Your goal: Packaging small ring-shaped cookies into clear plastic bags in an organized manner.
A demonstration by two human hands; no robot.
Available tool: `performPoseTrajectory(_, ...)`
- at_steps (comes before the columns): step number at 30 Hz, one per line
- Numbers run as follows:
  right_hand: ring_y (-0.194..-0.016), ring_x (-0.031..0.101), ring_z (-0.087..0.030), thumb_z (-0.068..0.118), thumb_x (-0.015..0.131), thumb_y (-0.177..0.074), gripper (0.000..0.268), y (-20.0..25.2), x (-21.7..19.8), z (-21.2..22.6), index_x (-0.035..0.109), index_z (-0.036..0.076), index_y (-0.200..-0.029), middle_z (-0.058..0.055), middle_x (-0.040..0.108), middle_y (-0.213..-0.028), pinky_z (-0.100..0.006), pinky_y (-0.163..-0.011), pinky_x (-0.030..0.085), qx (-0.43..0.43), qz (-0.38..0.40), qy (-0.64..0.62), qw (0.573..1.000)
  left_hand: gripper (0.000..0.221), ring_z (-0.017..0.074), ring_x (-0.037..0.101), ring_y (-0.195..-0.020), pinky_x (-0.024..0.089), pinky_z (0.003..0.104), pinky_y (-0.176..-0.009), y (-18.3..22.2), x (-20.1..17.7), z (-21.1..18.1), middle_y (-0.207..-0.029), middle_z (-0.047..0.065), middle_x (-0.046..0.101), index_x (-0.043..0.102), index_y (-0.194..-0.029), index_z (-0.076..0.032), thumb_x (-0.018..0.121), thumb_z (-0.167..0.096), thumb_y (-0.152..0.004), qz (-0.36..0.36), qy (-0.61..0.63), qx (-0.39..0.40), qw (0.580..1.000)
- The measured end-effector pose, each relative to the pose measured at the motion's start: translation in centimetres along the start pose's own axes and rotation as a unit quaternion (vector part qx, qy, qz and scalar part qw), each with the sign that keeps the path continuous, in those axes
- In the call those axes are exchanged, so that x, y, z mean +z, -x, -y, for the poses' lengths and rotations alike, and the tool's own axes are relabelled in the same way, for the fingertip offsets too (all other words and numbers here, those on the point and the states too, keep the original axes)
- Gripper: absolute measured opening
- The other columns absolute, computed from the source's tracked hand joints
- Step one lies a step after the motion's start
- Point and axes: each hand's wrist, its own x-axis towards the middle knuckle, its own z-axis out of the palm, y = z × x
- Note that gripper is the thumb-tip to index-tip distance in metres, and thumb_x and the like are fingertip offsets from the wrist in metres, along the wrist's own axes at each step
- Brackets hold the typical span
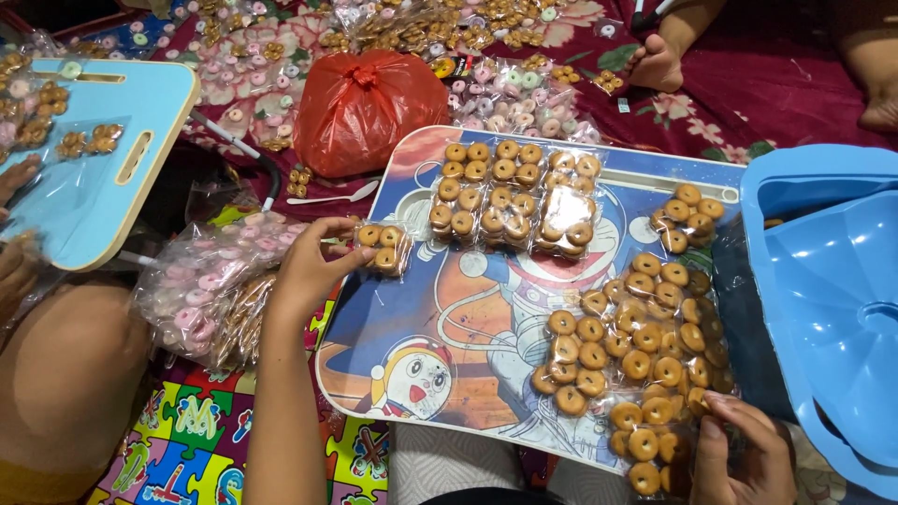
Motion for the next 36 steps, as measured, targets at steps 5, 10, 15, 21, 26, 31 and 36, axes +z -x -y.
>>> performPoseTrajectory(5, -0.116, 0.066, -0.038, -0.006, 0.060, -0.113, 0.014, 0.0, 0.2, -0.4, 0.061, -0.016, -0.122, -0.032, 0.067, -0.121, -0.046, -0.111, 0.054, -0.012, -0.009, -0.001, 1.000, 0.045, 0.0111, 0.069, -0.093, 0.054, 0.029, -0.077, 0.6, 0.3, -0.8, -0.124, 0.003, 0.068, 0.064, -0.128, -0.015, 0.079, -0.020, -0.085, -0.003, 0.022, -0.013, 1.000)
performPoseTrajectory(10, -0.110, 0.068, -0.039, -0.005, 0.059, -0.110, 0.014, 0.0, 0.4, -1.9, 0.062, -0.017, -0.118, -0.033, 0.067, -0.117, -0.045, -0.103, 0.058, -0.049, -0.023, -0.023, 0.998, 0.055, 0.0232, 0.056, -0.126, 0.045, 0.045, -0.102, 3.0, 0.4, -3.7, -0.139, 0.005, 0.058, 0.056, -0.138, -0.018, 0.076, -0.030, -0.088, -0.045, -0.130, -0.020, 0.990)
performPoseTrajectory(15, -0.111, 0.068, -0.039, -0.009, 0.061, -0.105, 0.013, -0.1, 0.0, -1.8, 0.062, -0.016, -0.116, -0.031, 0.067, -0.115, -0.047, -0.106, 0.057, -0.058, -0.008, -0.034, 0.998, 0.048, 0.0205, 0.063, -0.121, 0.047, 0.038, -0.102, 7.3, 4.0, -8.2, -0.134, 0.003, 0.068, 0.063, -0.132, -0.016, 0.074, -0.030, -0.087, -0.003, -0.095, 0.138, 0.986)
performPoseTrajectory(21, -0.114, 0.069, -0.038, -0.006, 0.061, -0.103, 0.016, -0.1, -0.3, -1.7, 0.061, -0.014, -0.117, -0.030, 0.068, -0.116, -0.046, -0.109, 0.057, -0.055, 0.002, -0.049, 0.997, 0.084, 0.0264, 0.071, -0.102, 0.054, 0.044, -0.077, 9.9, 12.2, -11.2, -0.116, 0.001, 0.073, 0.034, -0.156, -0.018, 0.052, -0.064, -0.088, 0.264, -0.213, 0.103, 0.935)
performPoseTrajectory(26, -0.114, 0.069, -0.037, -0.005, 0.061, -0.102, 0.018, 0.0, -0.4, -1.5, 0.062, -0.014, -0.118, -0.029, 0.068, -0.118, -0.045, -0.109, 0.057, -0.043, 0.003, -0.055, 0.998, 0.085, 0.0207, 0.072, -0.090, 0.057, 0.036, -0.074, 8.6, 13.9, -11.0, -0.110, 0.001, 0.073, 0.028, -0.158, -0.020, 0.071, -0.036, -0.087, 0.237, -0.092, 0.096, 0.962)
performPoseTrajectory(31, -0.114, 0.069, -0.037, -0.003, 0.062, -0.102, 0.017, 0.1, -0.3, -1.3, 0.062, -0.013, -0.116, -0.028, 0.068, -0.117, -0.044, -0.107, 0.058, -0.029, 0.000, -0.065, 0.997, 0.072, 0.0147, 0.068, -0.078, 0.054, 0.021, -0.050, 7.7, 10.6, -13.5, -0.103, 0.002, 0.071, 0.045, -0.150, -0.023, 0.076, -0.012, -0.087, 0.145, 0.052, 0.029, 0.988)
performPoseTrajectory(36, -0.108, 0.070, -0.036, -0.004, 0.062, -0.101, 0.017, 0.2, 0.0, -1.6, 0.063, -0.014, -0.114, -0.028, 0.069, -0.113, -0.045, -0.105, 0.059, -0.031, -0.018, -0.078, 0.996, 0.047, 0.0159, 0.066, -0.096, 0.062, 0.029, -0.088, 5.3, 8.5, -11.2, -0.103, 0.003, 0.062, 0.063, -0.129, -0.014, 0.077, -0.012, -0.084, 0.106, 0.188, 0.133, 0.967)
